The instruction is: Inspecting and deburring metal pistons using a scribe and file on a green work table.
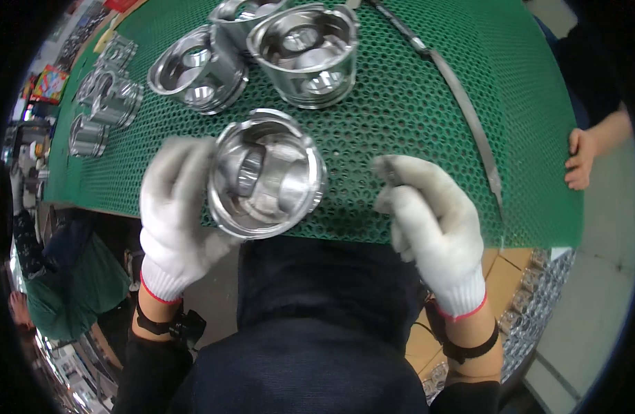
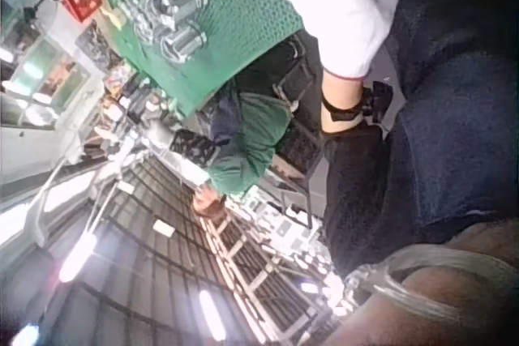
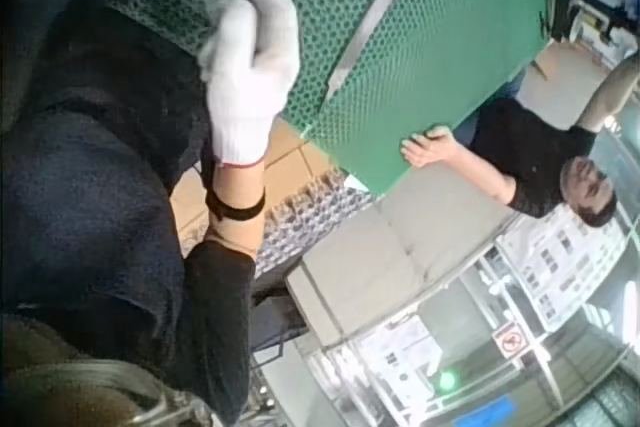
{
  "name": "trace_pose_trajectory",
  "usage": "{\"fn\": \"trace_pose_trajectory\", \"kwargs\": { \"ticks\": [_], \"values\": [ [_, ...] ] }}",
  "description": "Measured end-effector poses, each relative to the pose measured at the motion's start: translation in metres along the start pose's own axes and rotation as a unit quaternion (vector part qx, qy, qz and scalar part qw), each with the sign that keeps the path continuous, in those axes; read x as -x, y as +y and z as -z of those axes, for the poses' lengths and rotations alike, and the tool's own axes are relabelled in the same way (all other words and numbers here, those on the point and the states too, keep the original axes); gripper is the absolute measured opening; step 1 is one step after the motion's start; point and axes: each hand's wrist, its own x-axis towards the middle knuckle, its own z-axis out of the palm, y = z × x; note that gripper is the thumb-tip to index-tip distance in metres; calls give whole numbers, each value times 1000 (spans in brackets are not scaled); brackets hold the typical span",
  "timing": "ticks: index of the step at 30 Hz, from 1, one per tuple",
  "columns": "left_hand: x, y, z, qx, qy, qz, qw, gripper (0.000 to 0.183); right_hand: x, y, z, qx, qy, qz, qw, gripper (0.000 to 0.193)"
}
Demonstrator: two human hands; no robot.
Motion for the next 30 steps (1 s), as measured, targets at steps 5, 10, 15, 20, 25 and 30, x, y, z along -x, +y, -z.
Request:
{"fn": "trace_pose_trajectory", "kwargs": {
  "ticks": [5, 10, 15, 20, 25, 30],
  "values": [
    [25, 13, 29, 239, -194, 109, 945, 93, -7, 26, 7, -57, 23, 5, 998, 34],
    [18, 2, 29, 389, -152, -41, 907, 51, -8, 30, 4, -59, 22, 25, 998, 37],
    [4, 5, 1, 108, -138, -15, 984, 36, -4, 34, 3, -56, 54, 41, 996, 34],
    [45, -23, 31, 135, 34, 72, 988, 28, -4, 47, 10, -83, 49, 54, 994, 34],
    [93, -92, 65, -57, 169, 256, 950, 25, -5, 42, 10, -89, 31, 43, 995, 34],
    [92, -159, 69, -142, 238, 352, 894, 35, -8, 36, 5, -86, 29, 32, 995, 33]
  ]
}}
